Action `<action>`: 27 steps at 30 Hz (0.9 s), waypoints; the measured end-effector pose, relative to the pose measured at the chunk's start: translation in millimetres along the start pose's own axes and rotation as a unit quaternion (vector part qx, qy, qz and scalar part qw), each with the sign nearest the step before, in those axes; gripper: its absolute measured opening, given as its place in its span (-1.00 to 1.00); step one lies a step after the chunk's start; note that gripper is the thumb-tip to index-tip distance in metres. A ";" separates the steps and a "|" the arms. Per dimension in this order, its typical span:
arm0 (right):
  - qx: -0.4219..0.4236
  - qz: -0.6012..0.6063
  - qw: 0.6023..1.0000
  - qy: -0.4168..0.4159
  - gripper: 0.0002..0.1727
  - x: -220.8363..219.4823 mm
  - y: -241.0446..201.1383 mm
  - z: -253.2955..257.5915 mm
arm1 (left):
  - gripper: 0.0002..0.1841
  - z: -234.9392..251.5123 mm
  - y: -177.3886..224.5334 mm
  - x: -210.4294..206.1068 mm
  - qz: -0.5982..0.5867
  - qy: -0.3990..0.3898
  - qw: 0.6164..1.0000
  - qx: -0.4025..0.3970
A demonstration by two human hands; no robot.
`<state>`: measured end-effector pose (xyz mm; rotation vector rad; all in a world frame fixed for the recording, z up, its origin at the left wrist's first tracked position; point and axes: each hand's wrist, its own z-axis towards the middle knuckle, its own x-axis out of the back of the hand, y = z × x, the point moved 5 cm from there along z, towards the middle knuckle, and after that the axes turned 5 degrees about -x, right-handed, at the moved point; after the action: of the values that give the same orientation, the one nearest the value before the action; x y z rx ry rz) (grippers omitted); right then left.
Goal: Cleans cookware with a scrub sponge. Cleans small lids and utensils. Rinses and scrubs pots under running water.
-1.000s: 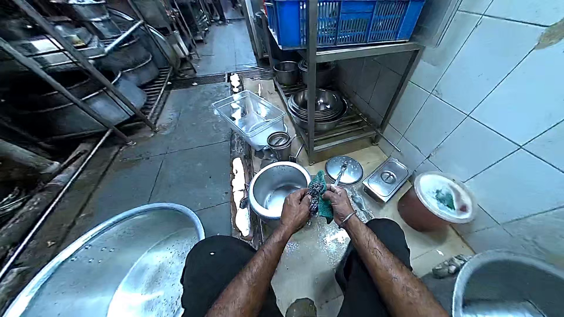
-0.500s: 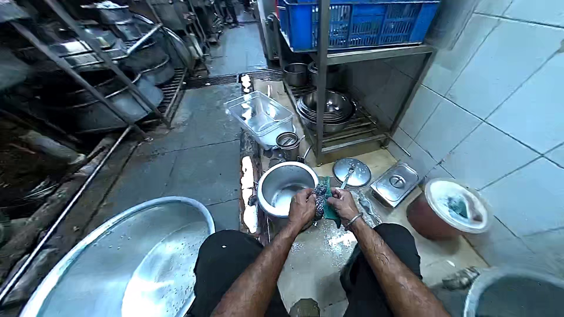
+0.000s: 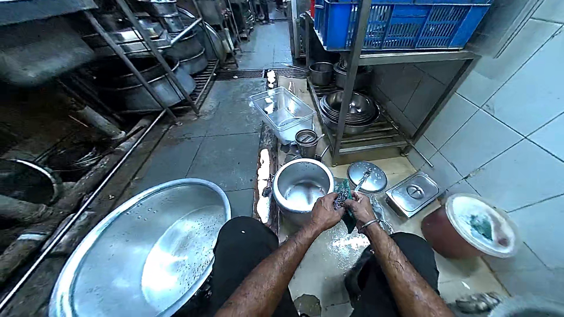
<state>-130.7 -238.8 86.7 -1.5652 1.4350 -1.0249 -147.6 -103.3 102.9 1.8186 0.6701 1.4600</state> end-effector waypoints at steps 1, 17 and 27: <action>-0.001 0.001 1.000 -0.003 -0.70 -0.4 -0.2 -0.3 | -0.52 -0.3 0.8 -0.2 0.018 0.003 1.000 -0.003; 0.045 0.001 0.997 -0.061 -0.73 -12.7 -0.4 -6.6 | -0.68 -12.7 12.3 20.2 0.041 0.060 0.997 -0.021; 0.102 -0.136 0.985 -0.028 -0.63 -9.4 1.3 -16.0 | -0.65 -3.1 4.0 33.9 0.058 0.068 0.992 0.086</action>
<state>-146.4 -229.8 91.0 -1.6528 1.0598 -1.2341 -142.9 -79.5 127.0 1.9288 0.7892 1.6584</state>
